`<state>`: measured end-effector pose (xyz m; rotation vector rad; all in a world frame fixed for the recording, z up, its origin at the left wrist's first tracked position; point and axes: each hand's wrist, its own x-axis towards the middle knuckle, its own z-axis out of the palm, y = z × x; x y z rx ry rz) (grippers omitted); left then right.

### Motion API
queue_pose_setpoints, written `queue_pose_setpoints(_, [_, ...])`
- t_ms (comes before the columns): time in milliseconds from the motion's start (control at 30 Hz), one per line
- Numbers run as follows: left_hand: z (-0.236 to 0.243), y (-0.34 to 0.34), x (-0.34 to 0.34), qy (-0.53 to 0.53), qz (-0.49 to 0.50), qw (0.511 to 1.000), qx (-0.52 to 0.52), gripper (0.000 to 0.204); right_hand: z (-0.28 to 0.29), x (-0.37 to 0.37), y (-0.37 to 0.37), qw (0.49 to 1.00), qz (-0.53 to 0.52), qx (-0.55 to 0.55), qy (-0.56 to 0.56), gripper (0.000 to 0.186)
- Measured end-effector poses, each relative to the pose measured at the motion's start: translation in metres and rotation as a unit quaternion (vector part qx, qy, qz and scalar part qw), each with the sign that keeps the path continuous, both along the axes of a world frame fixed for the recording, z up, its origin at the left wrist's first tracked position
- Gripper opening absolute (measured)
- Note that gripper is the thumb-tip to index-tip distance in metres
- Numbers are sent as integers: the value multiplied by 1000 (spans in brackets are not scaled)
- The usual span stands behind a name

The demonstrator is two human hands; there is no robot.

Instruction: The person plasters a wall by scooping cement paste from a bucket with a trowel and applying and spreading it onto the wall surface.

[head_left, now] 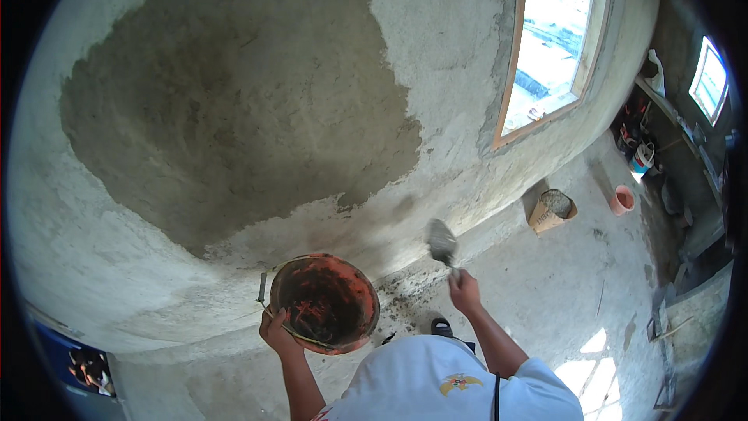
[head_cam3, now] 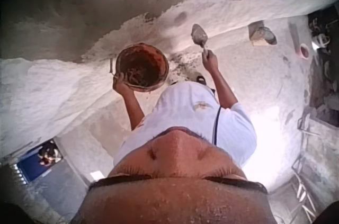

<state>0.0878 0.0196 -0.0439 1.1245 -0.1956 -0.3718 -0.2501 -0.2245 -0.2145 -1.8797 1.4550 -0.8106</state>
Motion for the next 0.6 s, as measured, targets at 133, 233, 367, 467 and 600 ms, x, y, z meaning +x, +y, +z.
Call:
queue_pose_setpoints(133, [6,-3,-19,5,19,1000,-15,36,86,65,-63,967,192,-170,18,31])
queue_pose_setpoints(233, [12,1,-29,9,42,999,-9,37,124,99,-106,923,260,-274,68,29])
queue_pose_setpoints(367, [9,7,-43,-5,91,995,-35,36,137,122,-162,891,252,-363,107,28])
queue_pose_setpoints(467, [12,15,-55,-27,131,990,-35,35,157,119,-206,871,232,-411,139,28])
queue_pose_setpoints(600, [-2,25,-59,-37,165,985,-44,32,207,99,-235,861,179,-457,133,31])
